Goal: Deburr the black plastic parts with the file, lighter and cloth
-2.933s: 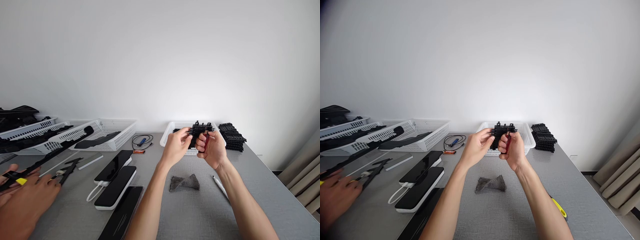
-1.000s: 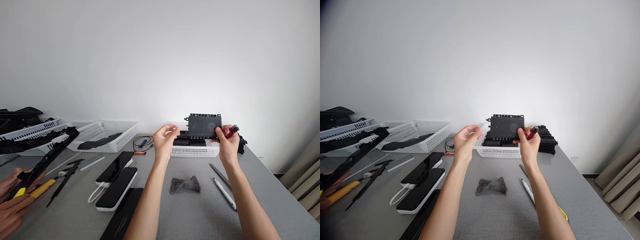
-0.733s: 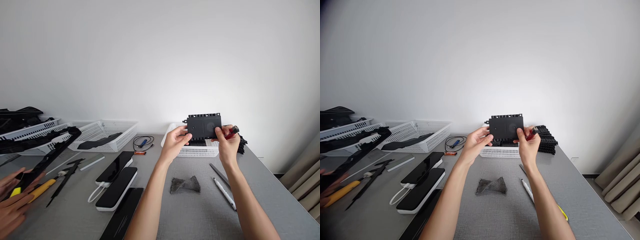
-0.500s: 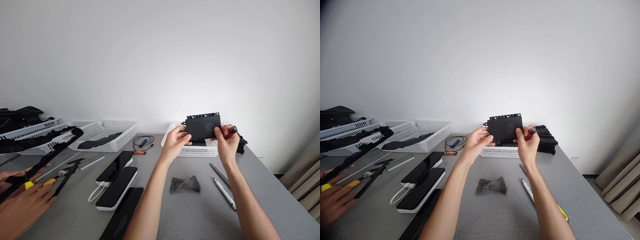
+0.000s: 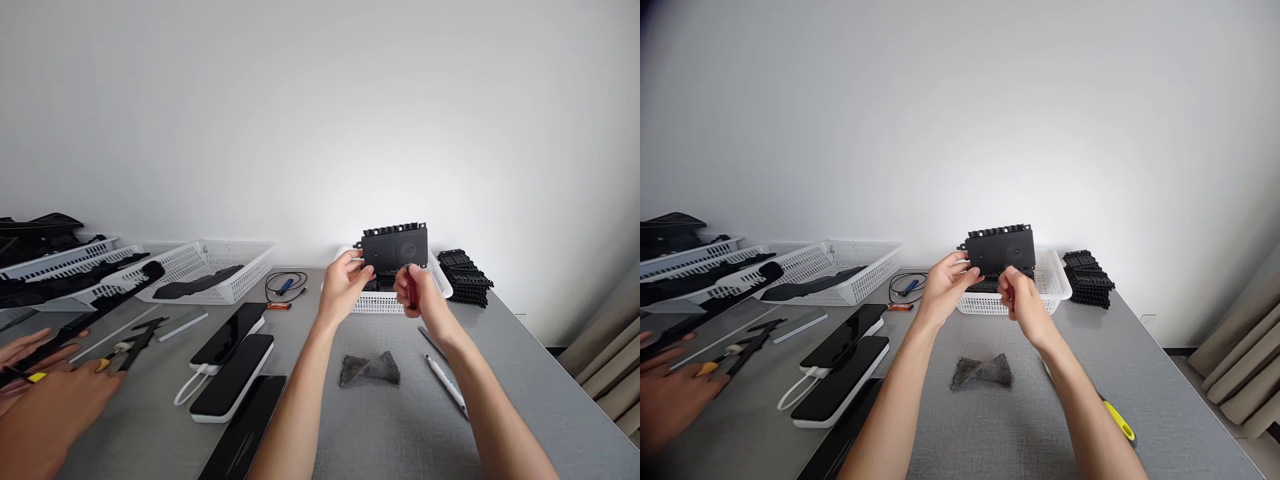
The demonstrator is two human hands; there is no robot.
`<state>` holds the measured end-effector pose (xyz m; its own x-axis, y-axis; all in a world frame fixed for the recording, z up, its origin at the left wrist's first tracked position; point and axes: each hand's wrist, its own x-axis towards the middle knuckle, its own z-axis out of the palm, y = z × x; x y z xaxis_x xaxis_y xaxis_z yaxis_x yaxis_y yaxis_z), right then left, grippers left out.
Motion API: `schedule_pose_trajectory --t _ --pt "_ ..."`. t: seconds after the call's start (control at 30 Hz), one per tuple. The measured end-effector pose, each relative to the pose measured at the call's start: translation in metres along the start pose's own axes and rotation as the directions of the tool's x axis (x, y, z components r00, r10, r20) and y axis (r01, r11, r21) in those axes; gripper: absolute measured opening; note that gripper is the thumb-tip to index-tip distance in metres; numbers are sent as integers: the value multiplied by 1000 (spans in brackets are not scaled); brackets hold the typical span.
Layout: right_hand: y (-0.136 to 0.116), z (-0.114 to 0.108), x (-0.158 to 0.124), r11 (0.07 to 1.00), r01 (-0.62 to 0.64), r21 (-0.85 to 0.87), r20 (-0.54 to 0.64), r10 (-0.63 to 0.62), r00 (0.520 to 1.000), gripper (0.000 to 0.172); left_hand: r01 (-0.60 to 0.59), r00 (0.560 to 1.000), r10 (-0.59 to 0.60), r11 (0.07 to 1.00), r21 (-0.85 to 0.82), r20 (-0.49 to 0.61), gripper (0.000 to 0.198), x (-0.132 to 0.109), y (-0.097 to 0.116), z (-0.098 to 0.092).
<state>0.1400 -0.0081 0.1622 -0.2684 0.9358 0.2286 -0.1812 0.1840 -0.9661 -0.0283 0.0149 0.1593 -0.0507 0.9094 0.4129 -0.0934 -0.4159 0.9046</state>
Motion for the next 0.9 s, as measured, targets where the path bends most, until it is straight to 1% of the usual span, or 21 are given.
schedule_pose_trajectory --t 0.03,0.1,0.2,0.3,0.5,0.67,0.9 --pt "4 3 3 995 -81 61 67 77 995 35 0 1000 0 1000 3 4 41 0 0 0" --pt "10 7 9 973 -188 131 149 168 974 36 -7 1000 7 1000 16 22 38 -1 0 1" --pt "15 10 14 947 -262 187 216 221 951 35 -32 997 29 999 39 65 35 -3 1 2" --pt "14 13 13 931 -294 216 251 238 938 33 -45 995 39 997 57 97 34 -4 3 3" --pt "9 12 11 901 -331 282 236 270 934 31 -72 989 56 990 120 136 29 -7 6 5" --pt "6 10 10 877 -369 307 267 293 918 28 -110 984 77 972 207 163 25 -9 7 5" --pt "5 11 10 859 -401 317 276 321 906 26 -117 982 80 970 213 173 24 -10 10 6"
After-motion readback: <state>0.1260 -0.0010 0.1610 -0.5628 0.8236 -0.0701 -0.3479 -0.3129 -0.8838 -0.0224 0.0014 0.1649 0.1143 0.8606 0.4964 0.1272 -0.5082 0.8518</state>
